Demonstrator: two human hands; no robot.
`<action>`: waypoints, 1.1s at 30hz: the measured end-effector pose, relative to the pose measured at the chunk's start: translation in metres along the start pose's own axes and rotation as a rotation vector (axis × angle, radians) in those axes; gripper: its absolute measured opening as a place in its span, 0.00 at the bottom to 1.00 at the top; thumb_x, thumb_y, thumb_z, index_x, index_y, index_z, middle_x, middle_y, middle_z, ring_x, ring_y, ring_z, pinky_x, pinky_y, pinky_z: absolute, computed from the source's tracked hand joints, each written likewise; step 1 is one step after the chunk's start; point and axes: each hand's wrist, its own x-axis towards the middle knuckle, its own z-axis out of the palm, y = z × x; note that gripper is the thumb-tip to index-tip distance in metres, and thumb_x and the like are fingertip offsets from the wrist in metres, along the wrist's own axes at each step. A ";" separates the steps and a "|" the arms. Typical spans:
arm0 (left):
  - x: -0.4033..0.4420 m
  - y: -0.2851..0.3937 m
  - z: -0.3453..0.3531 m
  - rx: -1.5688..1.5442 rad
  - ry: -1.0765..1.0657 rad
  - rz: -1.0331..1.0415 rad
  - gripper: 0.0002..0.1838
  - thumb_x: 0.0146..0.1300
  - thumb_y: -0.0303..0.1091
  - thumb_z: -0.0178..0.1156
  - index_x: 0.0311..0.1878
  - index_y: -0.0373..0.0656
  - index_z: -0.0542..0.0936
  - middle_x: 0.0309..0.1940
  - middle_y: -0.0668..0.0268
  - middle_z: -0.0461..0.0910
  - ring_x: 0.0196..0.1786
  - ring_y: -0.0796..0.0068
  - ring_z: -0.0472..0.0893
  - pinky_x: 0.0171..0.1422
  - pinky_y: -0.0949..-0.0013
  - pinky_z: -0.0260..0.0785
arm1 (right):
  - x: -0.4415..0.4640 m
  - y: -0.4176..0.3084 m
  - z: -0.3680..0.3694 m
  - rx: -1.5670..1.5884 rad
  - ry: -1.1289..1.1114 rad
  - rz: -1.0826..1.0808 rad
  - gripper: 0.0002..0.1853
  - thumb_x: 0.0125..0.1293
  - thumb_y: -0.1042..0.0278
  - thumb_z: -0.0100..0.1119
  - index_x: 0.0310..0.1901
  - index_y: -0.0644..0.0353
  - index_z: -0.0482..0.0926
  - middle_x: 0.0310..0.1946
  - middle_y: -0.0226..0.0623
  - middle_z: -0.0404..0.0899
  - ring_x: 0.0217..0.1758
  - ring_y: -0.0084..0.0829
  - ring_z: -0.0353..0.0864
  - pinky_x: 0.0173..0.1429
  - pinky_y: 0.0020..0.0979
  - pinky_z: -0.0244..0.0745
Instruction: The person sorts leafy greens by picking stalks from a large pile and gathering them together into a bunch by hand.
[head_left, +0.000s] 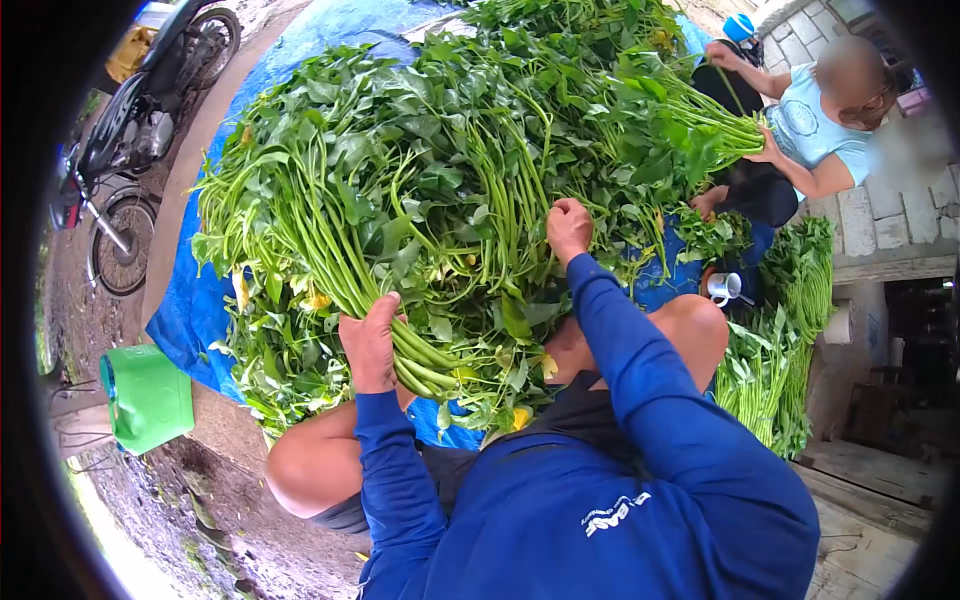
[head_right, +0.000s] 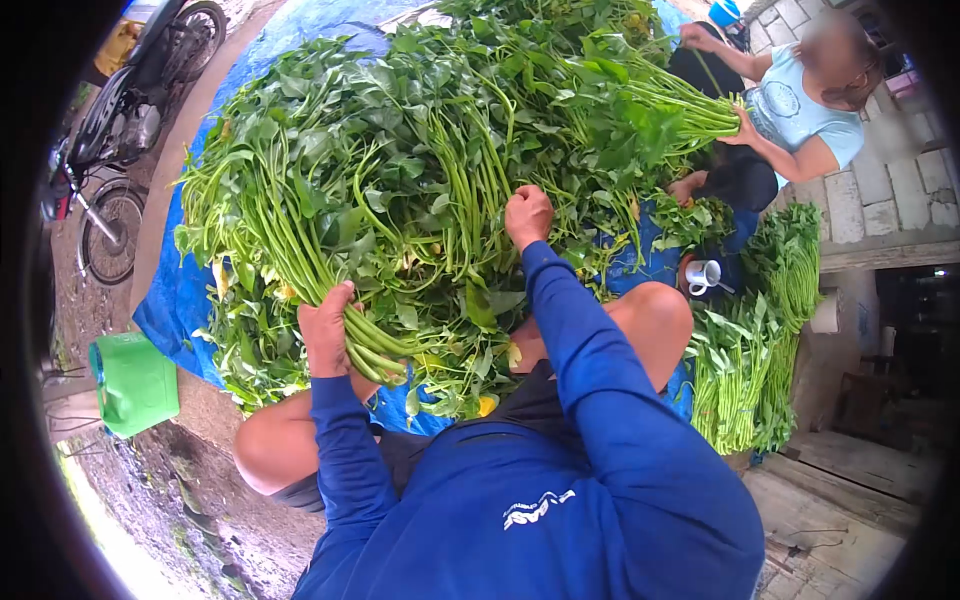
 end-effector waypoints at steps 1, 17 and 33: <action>0.003 -0.001 0.001 0.003 -0.011 -0.026 0.15 0.65 0.28 0.72 0.51 0.38 0.80 0.37 0.67 0.84 0.31 0.77 0.83 0.36 0.71 0.81 | 0.007 -0.001 -0.004 -0.060 -0.068 -0.002 0.15 0.68 0.60 0.59 0.46 0.61 0.89 0.44 0.55 0.88 0.50 0.54 0.88 0.59 0.47 0.83; 0.007 -0.007 0.023 0.036 -0.059 -0.044 0.13 0.62 0.32 0.75 0.44 0.35 0.84 0.32 0.64 0.85 0.29 0.74 0.84 0.36 0.70 0.82 | 0.040 -0.127 -0.107 0.100 -0.454 -0.149 0.19 0.69 0.59 0.69 0.54 0.66 0.89 0.38 0.35 0.89 0.38 0.25 0.85 0.44 0.30 0.79; 0.001 -0.012 0.017 0.012 -0.124 -0.003 0.15 0.63 0.31 0.74 0.49 0.35 0.87 0.38 0.64 0.88 0.35 0.76 0.84 0.40 0.68 0.76 | -0.097 -0.184 -0.143 0.787 -0.394 -0.084 0.12 0.72 0.76 0.70 0.55 0.61 0.90 0.36 0.24 0.86 0.34 0.14 0.80 0.36 0.18 0.73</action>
